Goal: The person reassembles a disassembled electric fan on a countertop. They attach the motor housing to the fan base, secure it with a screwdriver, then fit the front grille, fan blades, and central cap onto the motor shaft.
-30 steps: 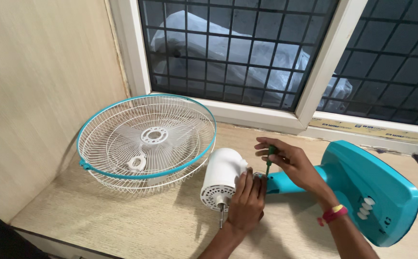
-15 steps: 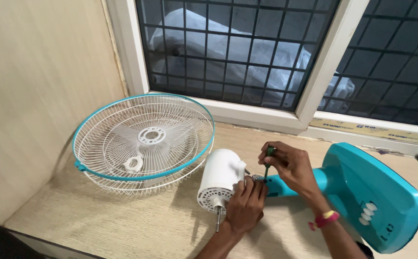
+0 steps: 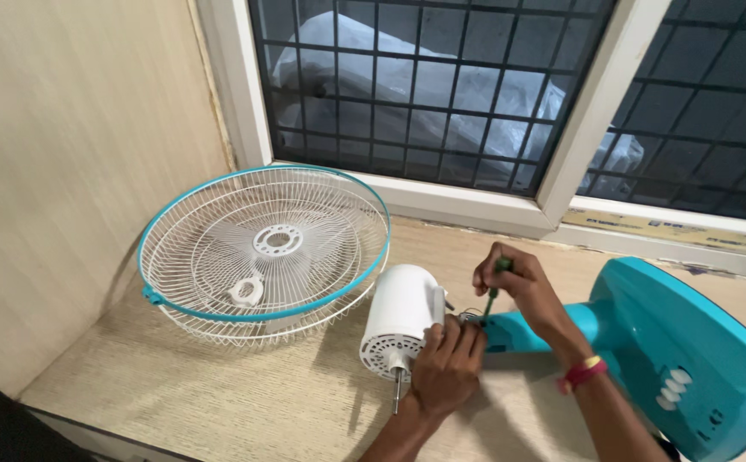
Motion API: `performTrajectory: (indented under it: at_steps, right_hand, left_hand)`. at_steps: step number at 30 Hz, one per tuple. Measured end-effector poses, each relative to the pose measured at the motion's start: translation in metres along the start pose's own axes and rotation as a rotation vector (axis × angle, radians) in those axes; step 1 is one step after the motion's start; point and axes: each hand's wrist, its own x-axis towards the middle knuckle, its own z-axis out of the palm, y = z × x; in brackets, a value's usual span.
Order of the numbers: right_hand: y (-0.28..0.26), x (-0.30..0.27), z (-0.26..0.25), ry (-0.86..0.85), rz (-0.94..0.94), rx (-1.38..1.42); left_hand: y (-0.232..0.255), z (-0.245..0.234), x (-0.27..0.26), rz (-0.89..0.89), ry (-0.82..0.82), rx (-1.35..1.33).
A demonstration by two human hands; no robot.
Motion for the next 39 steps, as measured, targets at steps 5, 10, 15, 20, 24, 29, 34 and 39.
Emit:
performTrajectory:
  at_steps: [5, 10, 15, 20, 24, 29, 34, 39]
  right_hand:
    - [0.019, 0.015, -0.007, -0.002, 0.304, 0.511]
    - [0.026, 0.022, -0.007, -0.283, 0.255, 0.903]
    - [0.036, 0.024, -0.021, -0.278, 0.232, 0.834]
    - [0.041, 0.031, -0.023, -0.308, 0.304, 0.844]
    - [0.039, 0.033, -0.017, -0.194, 0.355, 0.803]
    - [0.036, 0.035, -0.02, -0.191, 0.361, 0.763]
    - [0.034, 0.04, -0.022, -0.176, 0.371, 0.728]
    - [0.034, 0.038, -0.021, -0.179, 0.361, 0.75]
  left_hand:
    - [0.001, -0.004, -0.001, 0.0, 0.008, 0.075]
    - [0.0, -0.013, 0.003, -0.003, 0.0, 0.086]
    - [0.0, -0.012, 0.004, -0.003, 0.002, 0.105]
    - [0.0, -0.012, 0.004, -0.012, 0.016, 0.126]
    - [0.0, -0.013, 0.004, -0.013, 0.024, 0.095]
    - [0.001, -0.01, 0.002, -0.006, 0.02, 0.111]
    - [0.0, -0.012, 0.003, 0.0, 0.019, 0.103]
    - [-0.001, -0.014, 0.005, 0.002, 0.029, 0.096]
